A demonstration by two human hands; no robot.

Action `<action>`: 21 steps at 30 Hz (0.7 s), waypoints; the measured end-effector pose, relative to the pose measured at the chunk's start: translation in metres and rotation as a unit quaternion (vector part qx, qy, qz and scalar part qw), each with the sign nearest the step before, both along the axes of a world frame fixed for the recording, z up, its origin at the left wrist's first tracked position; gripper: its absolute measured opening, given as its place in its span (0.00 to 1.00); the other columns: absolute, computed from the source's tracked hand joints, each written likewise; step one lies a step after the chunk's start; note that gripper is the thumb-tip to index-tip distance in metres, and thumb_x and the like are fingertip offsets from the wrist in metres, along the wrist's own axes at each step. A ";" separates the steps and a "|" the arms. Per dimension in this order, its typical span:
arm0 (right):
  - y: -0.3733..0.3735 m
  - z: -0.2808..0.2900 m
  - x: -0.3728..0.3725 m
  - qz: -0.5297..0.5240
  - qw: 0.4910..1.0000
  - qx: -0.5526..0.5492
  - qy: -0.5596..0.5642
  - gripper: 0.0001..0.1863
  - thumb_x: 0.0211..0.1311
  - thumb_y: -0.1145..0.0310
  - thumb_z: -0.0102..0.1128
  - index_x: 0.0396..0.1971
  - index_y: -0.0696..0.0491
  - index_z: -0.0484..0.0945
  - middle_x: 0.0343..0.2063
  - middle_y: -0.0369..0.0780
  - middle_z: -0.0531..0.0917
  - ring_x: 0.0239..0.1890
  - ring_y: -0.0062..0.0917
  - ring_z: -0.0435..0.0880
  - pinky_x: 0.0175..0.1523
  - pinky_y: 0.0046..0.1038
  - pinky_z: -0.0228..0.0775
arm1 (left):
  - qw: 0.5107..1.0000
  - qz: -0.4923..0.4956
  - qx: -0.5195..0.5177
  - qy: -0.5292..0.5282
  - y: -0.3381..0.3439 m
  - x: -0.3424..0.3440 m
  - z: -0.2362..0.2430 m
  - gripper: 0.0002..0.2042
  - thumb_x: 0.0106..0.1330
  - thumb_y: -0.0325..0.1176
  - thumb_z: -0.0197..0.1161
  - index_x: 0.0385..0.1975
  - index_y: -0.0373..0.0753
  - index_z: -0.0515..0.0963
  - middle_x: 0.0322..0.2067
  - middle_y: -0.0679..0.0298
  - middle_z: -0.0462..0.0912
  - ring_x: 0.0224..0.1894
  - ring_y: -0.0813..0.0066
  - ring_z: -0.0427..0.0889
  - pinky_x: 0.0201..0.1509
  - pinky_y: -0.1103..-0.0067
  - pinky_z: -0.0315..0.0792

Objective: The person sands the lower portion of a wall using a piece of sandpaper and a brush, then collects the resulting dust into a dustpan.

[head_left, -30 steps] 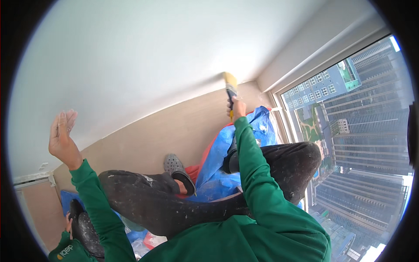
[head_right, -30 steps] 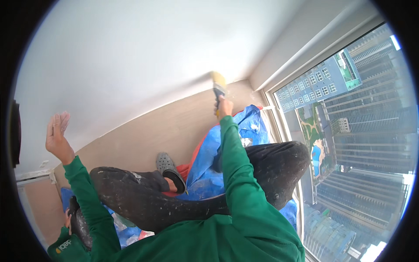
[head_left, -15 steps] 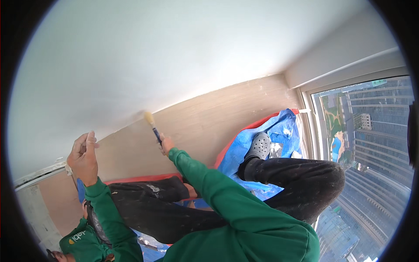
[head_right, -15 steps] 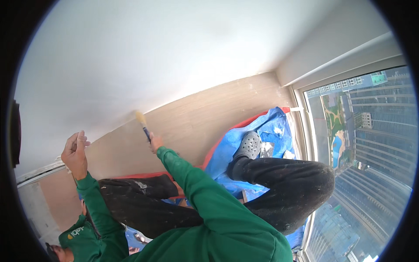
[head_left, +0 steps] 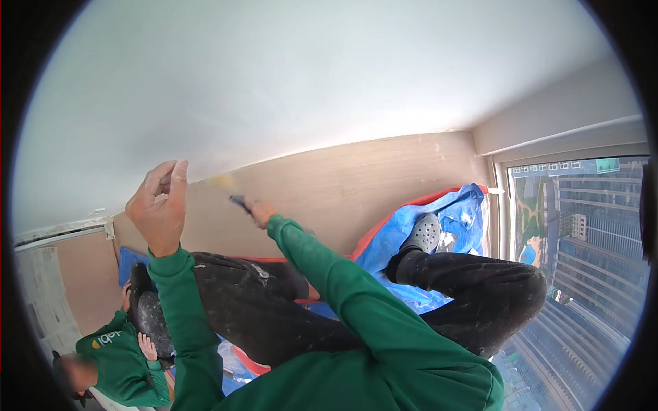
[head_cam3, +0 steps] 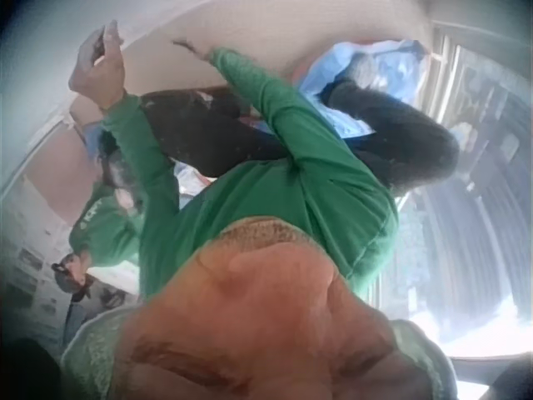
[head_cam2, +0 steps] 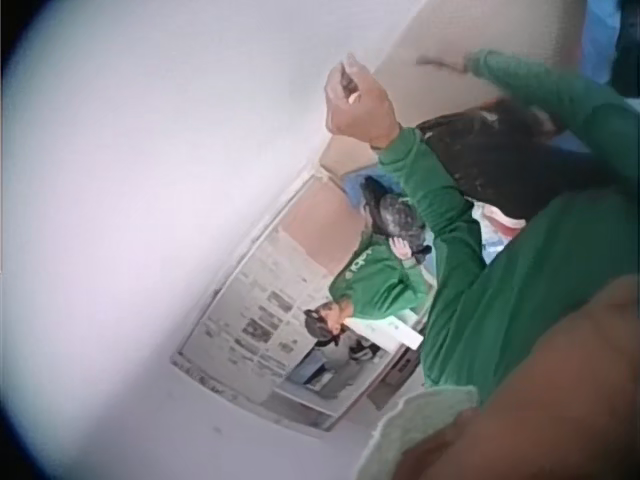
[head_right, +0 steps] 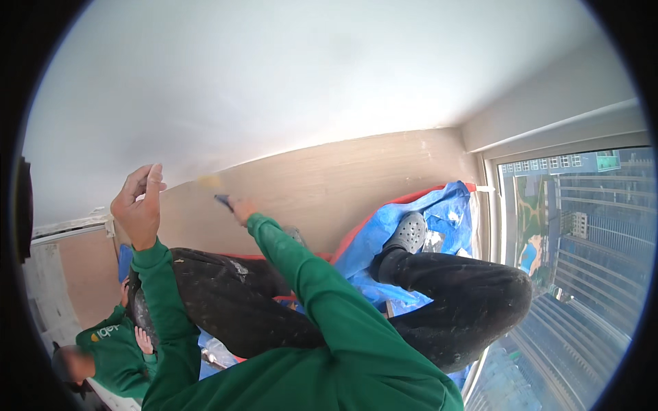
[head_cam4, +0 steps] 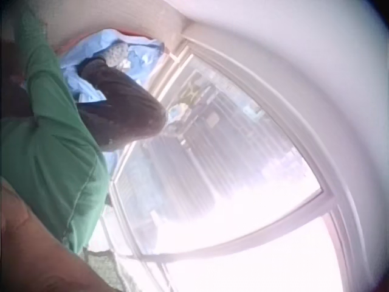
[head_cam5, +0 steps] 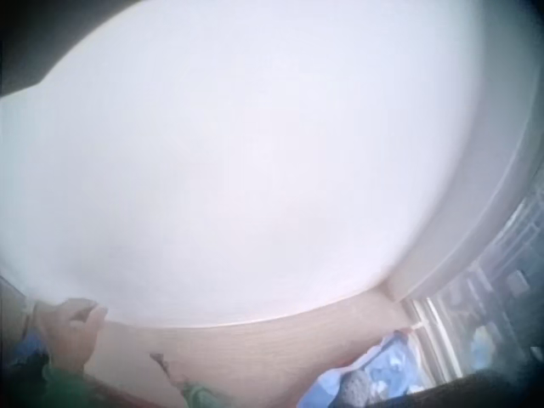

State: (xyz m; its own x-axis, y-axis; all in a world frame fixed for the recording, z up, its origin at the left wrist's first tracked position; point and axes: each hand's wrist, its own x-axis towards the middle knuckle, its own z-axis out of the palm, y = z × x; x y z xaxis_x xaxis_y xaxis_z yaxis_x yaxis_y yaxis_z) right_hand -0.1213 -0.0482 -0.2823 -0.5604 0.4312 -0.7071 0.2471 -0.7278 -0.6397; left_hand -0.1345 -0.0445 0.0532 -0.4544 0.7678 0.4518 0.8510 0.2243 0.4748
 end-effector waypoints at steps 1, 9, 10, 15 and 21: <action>-0.003 -0.003 -0.017 0.019 0.996 -0.082 0.024 0.26 0.70 0.49 0.43 0.42 0.60 0.74 0.29 0.55 0.77 0.33 0.46 0.74 0.35 0.39 0.67 | 0.999 -0.028 -0.012 0.016 -0.002 0.002 0.002 0.08 0.62 0.30 0.68 0.35 0.32 0.82 0.22 0.63 0.82 0.24 0.80 0.82 0.31 0.85 0.72; 0.169 -0.102 0.375 -0.459 0.883 -0.071 0.066 0.25 0.68 0.43 0.45 0.30 0.53 0.73 0.12 0.33 0.68 0.08 0.21 0.63 0.13 0.26 0.52 | 0.998 0.037 0.008 -0.051 -0.026 0.001 0.003 0.06 0.61 0.26 0.66 0.35 0.31 0.82 0.25 0.62 0.83 0.25 0.79 0.80 0.32 0.84 0.74; 0.163 -0.115 0.410 -0.657 0.719 -0.096 0.204 0.26 0.68 0.41 0.43 0.30 0.51 0.72 0.14 0.32 0.68 0.09 0.21 0.63 0.14 0.27 0.53 | 0.999 0.033 0.017 -0.038 -0.027 0.001 0.005 0.05 0.61 0.24 0.66 0.34 0.31 0.81 0.25 0.62 0.82 0.24 0.79 0.80 0.32 0.83 0.74; 0.146 -0.114 0.403 -0.596 0.802 -0.023 -0.030 0.28 0.68 0.40 0.40 0.30 0.53 0.71 0.13 0.34 0.67 0.10 0.23 0.63 0.16 0.28 0.53 | 0.998 -0.056 0.002 0.009 -0.022 0.014 0.014 0.05 0.61 0.23 0.66 0.34 0.30 0.81 0.26 0.61 0.82 0.26 0.79 0.80 0.34 0.84 0.73; 0.249 -0.085 0.479 -0.656 0.731 0.081 0.170 0.23 0.66 0.42 0.49 0.29 0.48 0.68 0.15 0.32 0.66 0.13 0.19 0.65 0.19 0.24 0.58 | 0.997 -0.050 -0.052 0.018 -0.012 0.023 0.009 0.05 0.60 0.23 0.66 0.34 0.30 0.81 0.25 0.62 0.82 0.25 0.79 0.79 0.34 0.83 0.73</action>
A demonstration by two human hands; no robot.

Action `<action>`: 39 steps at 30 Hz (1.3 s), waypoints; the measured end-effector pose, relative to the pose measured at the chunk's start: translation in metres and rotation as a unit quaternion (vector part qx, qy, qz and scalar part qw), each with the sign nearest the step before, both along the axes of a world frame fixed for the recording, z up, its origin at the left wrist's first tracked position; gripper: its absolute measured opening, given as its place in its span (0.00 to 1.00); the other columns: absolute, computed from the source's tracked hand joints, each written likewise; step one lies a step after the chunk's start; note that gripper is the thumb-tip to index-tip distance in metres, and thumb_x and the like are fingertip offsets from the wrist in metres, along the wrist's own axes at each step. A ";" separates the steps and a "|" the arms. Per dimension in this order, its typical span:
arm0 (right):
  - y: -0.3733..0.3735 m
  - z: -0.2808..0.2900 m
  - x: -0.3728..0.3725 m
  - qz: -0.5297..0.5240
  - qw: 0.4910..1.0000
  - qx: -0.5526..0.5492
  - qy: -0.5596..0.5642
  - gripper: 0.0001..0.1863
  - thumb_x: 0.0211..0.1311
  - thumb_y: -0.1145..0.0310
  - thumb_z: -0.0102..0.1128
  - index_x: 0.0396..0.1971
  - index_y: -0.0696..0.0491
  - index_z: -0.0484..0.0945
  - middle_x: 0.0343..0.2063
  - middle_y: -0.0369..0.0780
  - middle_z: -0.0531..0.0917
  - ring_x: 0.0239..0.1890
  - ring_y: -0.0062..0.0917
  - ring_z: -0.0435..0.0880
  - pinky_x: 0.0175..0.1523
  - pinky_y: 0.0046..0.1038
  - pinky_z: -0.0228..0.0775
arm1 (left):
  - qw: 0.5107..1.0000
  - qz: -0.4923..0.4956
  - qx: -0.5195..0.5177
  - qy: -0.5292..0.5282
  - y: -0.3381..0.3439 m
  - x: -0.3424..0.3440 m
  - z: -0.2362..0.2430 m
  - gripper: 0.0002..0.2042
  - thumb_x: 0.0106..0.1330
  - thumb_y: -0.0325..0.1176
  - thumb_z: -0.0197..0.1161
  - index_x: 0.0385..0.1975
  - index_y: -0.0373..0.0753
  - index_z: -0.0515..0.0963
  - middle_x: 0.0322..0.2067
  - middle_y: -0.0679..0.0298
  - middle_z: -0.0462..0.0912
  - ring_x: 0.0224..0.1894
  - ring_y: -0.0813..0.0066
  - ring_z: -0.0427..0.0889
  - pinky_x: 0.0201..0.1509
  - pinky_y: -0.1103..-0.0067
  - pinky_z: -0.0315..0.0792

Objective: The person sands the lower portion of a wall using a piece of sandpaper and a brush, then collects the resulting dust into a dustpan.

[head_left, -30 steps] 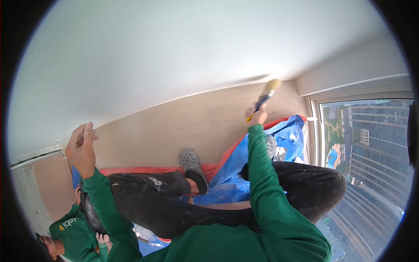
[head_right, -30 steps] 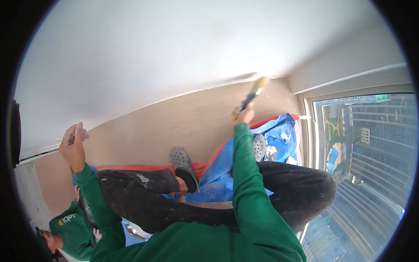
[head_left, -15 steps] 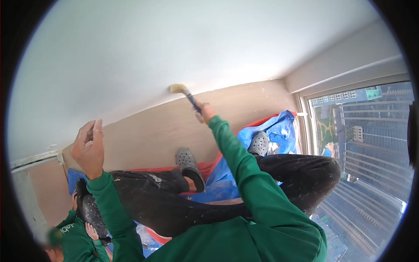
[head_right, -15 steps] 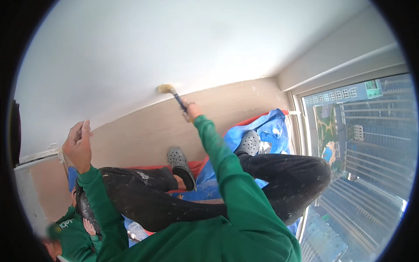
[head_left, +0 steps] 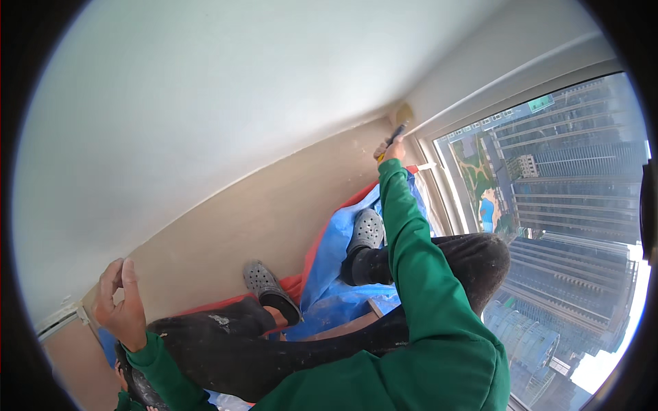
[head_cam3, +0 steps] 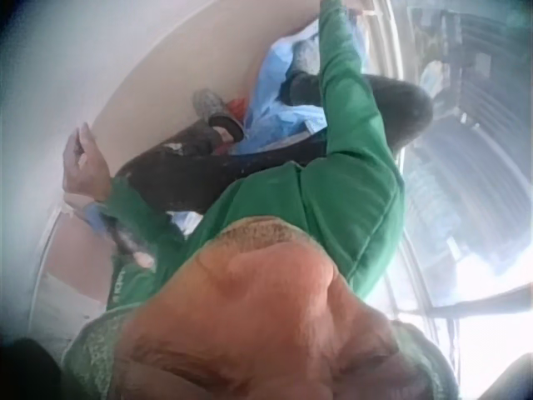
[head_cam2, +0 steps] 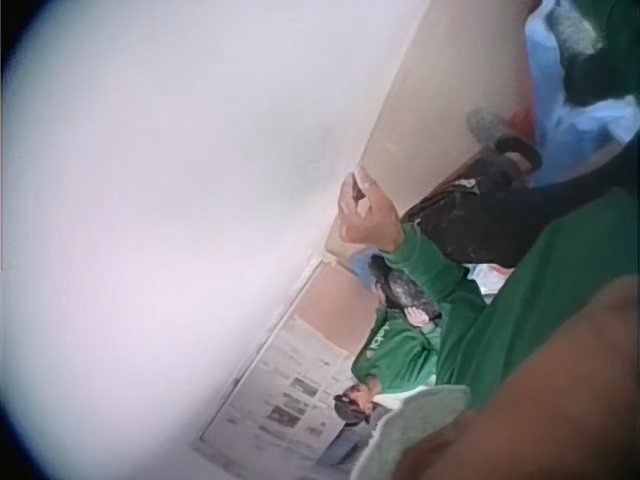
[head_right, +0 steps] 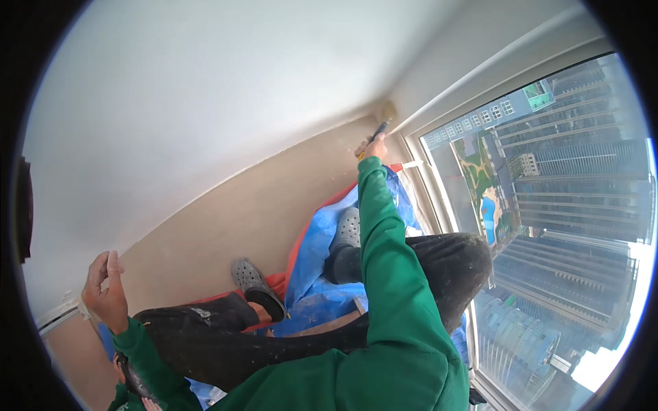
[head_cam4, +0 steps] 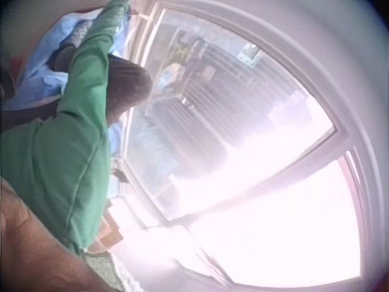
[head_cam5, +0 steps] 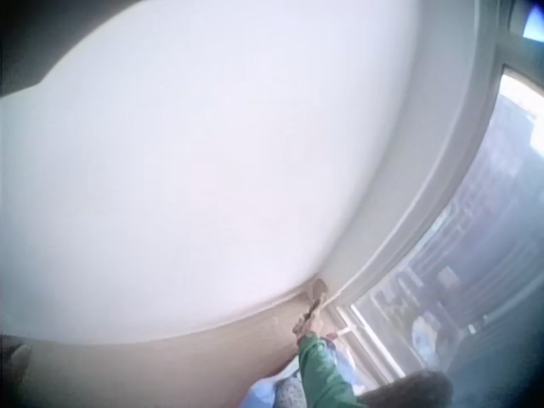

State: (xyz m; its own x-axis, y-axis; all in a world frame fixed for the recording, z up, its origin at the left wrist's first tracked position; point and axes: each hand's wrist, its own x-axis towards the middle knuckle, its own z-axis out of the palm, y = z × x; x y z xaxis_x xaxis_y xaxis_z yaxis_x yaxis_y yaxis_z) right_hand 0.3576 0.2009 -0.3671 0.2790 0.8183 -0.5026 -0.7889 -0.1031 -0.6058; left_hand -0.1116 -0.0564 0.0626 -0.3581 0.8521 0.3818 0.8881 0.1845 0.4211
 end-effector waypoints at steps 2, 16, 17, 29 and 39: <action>-0.006 -0.019 0.014 -0.035 0.993 -0.101 -0.040 0.24 0.66 0.42 0.46 0.28 0.50 0.68 0.14 0.33 0.66 0.13 0.22 0.66 0.19 0.28 0.59 | 1.000 0.003 -0.015 -0.018 0.005 -0.001 -0.002 0.05 0.61 0.24 0.66 0.35 0.30 0.81 0.25 0.62 0.82 0.25 0.79 0.79 0.33 0.83 0.73; -0.015 0.173 0.042 -0.218 0.916 0.053 -0.334 0.24 0.70 0.47 0.44 0.26 0.54 0.72 0.14 0.35 0.68 0.12 0.20 0.66 0.16 0.24 0.56 | 0.999 -0.040 0.001 -0.035 0.009 0.008 -0.004 0.05 0.60 0.24 0.66 0.33 0.31 0.80 0.24 0.61 0.82 0.23 0.79 0.78 0.30 0.83 0.72; -0.023 0.166 0.033 -0.207 0.896 0.129 -0.371 0.25 0.71 0.49 0.45 0.26 0.56 0.73 0.16 0.37 0.70 0.13 0.20 0.67 0.16 0.23 0.58 | 0.998 -0.054 0.014 -0.022 0.010 0.008 -0.001 0.04 0.60 0.24 0.67 0.33 0.32 0.80 0.23 0.61 0.82 0.23 0.79 0.78 0.30 0.83 0.72; -0.056 0.041 -0.055 0.208 0.961 -0.105 -0.151 0.21 0.68 0.49 0.45 0.20 0.47 0.65 0.12 0.30 0.63 0.09 0.18 0.60 0.14 0.24 0.51 | 0.990 -0.041 0.094 -0.093 -0.002 0.001 0.009 0.05 0.58 0.27 0.68 0.30 0.31 0.82 0.19 0.64 0.82 0.22 0.84 0.78 0.28 0.86 0.71; -0.205 0.047 -0.441 0.655 0.726 -0.102 -0.183 0.16 0.64 0.56 0.54 0.32 0.55 0.73 0.11 0.37 0.69 0.08 0.25 0.64 0.13 0.30 0.54 | 0.983 0.034 0.137 -0.114 -0.002 -0.011 0.010 0.08 0.57 0.31 0.70 0.29 0.32 0.83 0.19 0.64 0.83 0.20 0.84 0.77 0.24 0.86 0.70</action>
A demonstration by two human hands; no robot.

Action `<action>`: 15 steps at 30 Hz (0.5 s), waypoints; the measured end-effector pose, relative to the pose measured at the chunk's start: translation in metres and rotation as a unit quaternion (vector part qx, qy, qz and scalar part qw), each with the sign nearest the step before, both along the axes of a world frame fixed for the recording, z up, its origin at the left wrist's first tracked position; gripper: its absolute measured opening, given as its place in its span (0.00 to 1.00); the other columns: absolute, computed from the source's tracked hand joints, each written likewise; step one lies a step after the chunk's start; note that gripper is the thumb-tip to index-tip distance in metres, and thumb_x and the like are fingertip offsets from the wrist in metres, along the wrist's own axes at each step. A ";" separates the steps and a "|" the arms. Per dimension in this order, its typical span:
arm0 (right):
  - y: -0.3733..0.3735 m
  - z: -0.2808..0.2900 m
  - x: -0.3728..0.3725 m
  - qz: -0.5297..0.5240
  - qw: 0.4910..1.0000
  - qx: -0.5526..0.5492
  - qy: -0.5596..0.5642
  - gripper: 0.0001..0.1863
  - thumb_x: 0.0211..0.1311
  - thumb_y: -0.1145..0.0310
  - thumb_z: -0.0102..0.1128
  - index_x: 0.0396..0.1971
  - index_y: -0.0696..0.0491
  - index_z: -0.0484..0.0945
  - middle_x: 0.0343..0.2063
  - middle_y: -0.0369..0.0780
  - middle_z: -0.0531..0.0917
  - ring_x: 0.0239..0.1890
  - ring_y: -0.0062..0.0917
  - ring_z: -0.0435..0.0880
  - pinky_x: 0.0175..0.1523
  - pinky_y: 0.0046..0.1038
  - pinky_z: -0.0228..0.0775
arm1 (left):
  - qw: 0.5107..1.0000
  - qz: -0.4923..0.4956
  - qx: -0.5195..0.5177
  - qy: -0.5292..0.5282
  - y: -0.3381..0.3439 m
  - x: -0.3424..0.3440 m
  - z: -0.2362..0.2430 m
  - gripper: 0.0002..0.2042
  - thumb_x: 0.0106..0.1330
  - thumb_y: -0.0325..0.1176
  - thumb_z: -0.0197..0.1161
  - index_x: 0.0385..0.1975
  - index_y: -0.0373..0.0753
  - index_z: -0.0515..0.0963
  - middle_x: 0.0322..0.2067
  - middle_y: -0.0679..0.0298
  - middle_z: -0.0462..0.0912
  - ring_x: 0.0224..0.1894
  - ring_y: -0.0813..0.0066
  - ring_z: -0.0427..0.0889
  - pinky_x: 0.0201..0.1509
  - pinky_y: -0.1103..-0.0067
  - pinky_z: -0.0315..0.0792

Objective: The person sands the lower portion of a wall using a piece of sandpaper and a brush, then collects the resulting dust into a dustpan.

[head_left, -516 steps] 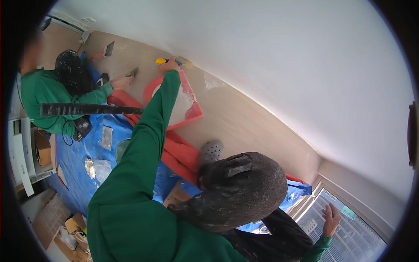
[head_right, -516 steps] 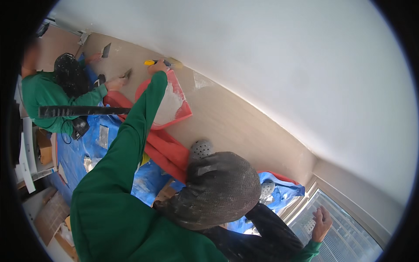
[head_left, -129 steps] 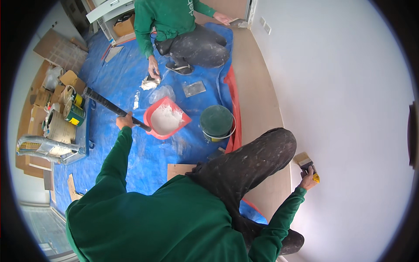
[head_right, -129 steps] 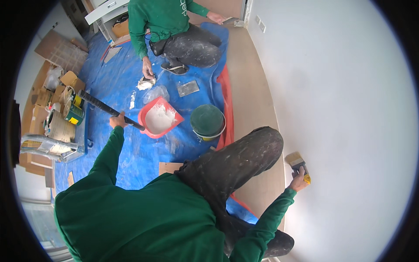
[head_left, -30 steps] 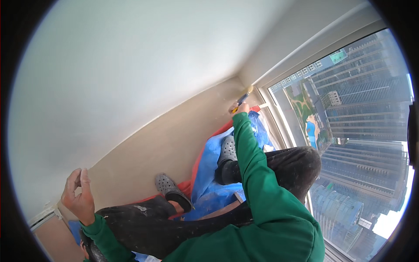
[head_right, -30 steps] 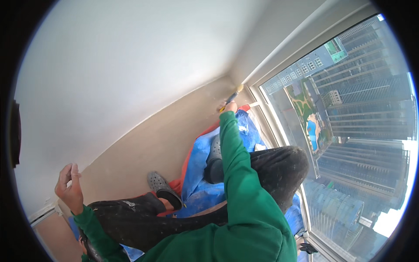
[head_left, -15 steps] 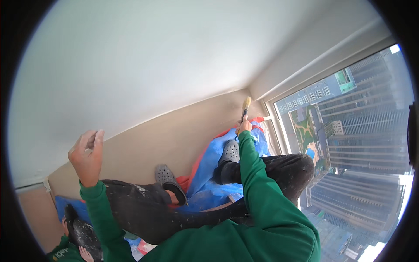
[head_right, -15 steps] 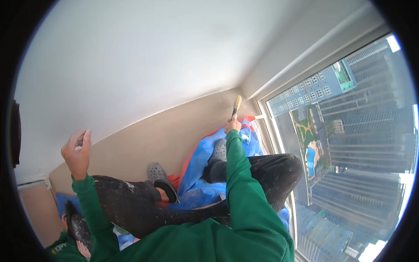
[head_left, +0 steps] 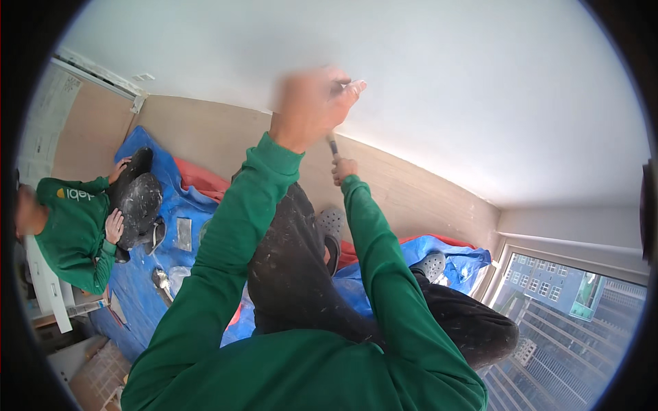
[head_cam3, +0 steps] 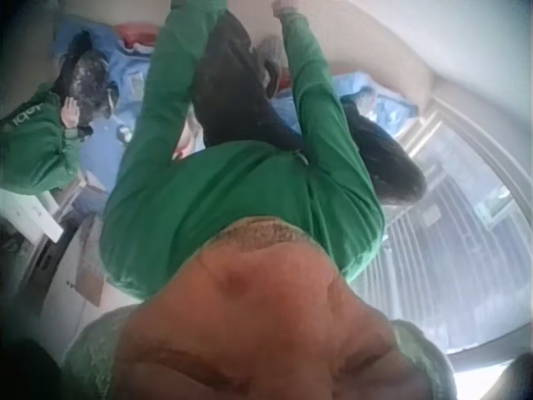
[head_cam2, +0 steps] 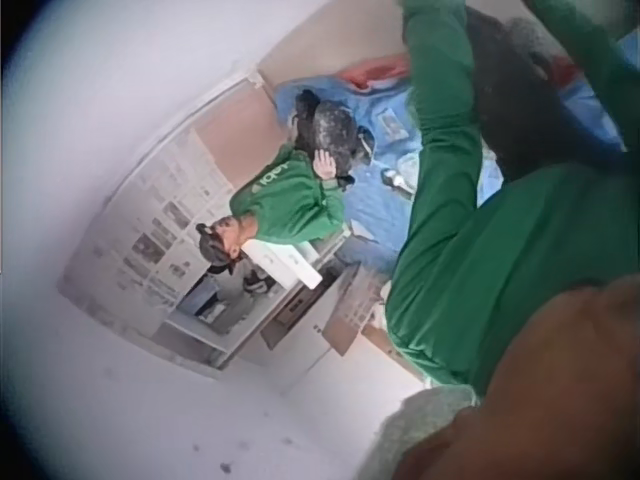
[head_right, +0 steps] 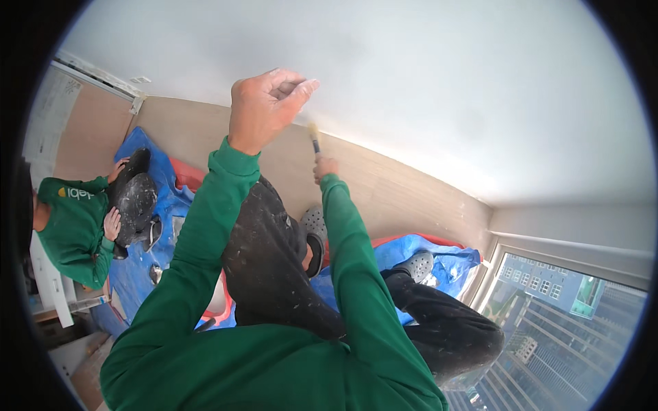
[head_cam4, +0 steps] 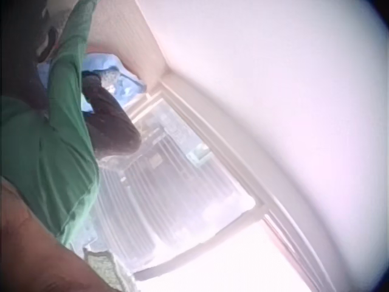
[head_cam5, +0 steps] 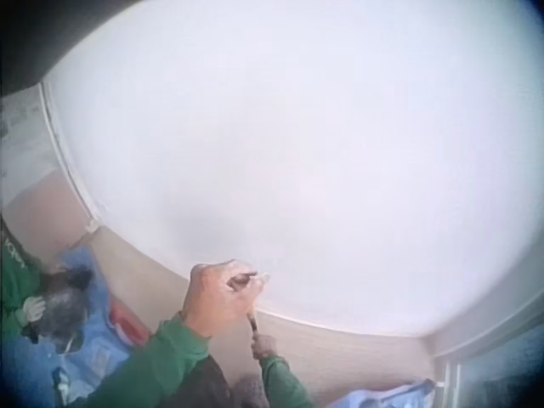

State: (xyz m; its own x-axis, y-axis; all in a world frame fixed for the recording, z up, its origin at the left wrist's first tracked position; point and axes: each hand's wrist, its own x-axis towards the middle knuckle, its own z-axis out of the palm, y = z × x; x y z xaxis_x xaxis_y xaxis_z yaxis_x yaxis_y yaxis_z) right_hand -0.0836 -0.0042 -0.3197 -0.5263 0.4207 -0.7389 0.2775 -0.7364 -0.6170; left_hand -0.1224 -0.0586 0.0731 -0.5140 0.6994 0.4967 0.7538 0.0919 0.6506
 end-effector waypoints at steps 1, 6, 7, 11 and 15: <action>-0.022 -0.006 -0.003 -0.015 1.000 -0.011 0.014 0.16 0.64 0.56 0.54 0.33 0.55 0.74 0.11 0.34 0.66 0.08 0.21 0.62 0.13 0.27 0.53 | 1.000 0.004 -0.001 0.001 -0.006 -0.003 0.002 0.08 0.57 0.31 0.70 0.29 0.32 0.83 0.19 0.65 0.83 0.20 0.84 0.77 0.24 0.85 0.70; 0.009 0.014 0.170 -0.182 0.983 0.021 -0.030 0.18 0.67 0.51 0.52 0.35 0.53 0.77 0.11 0.29 0.62 0.08 0.16 0.58 0.12 0.23 0.51 | 0.997 0.073 -0.019 -0.031 -0.054 -0.023 -0.002 0.11 0.55 0.34 0.71 0.31 0.32 0.83 0.18 0.58 0.81 0.20 0.80 0.78 0.25 0.82 0.72; 0.039 0.026 0.215 -0.283 0.959 -0.025 -0.009 0.18 0.68 0.50 0.49 0.36 0.49 0.76 0.12 0.27 0.59 0.08 0.16 0.56 0.12 0.21 0.49 | 0.996 0.061 -0.063 -0.018 -0.062 -0.024 -0.008 0.12 0.54 0.36 0.72 0.30 0.32 0.82 0.18 0.56 0.80 0.20 0.77 0.79 0.25 0.80 0.73; 0.115 0.059 0.228 -0.522 0.848 0.076 0.049 0.07 0.64 0.59 0.42 0.29 0.43 0.66 0.16 0.28 0.61 0.14 0.16 0.58 0.20 0.21 0.52 | 0.955 -0.116 -0.267 0.053 -0.064 -0.020 -0.031 0.19 0.55 0.44 0.69 0.30 0.30 0.77 0.20 0.49 0.78 0.26 0.55 0.81 0.32 0.65 0.75; 0.028 0.049 0.036 -0.241 0.939 -0.033 0.242 0.16 0.69 0.53 0.45 0.40 0.52 0.71 0.22 0.34 0.69 0.21 0.23 0.67 0.24 0.29 0.57 | 0.917 -0.195 -0.340 0.066 -0.031 0.010 -0.019 0.20 0.56 0.44 0.67 0.31 0.30 0.75 0.21 0.49 0.79 0.30 0.51 0.82 0.34 0.62 0.75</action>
State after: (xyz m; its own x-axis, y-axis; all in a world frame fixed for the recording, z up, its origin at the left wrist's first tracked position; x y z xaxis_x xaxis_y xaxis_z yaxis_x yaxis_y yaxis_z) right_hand -0.0480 0.0235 -0.2704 -0.5675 0.6584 -0.4944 -0.3992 -0.7452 -0.5341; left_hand -0.1123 -0.0900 0.0537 -0.1250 0.9886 -0.0835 0.8839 0.1492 0.4433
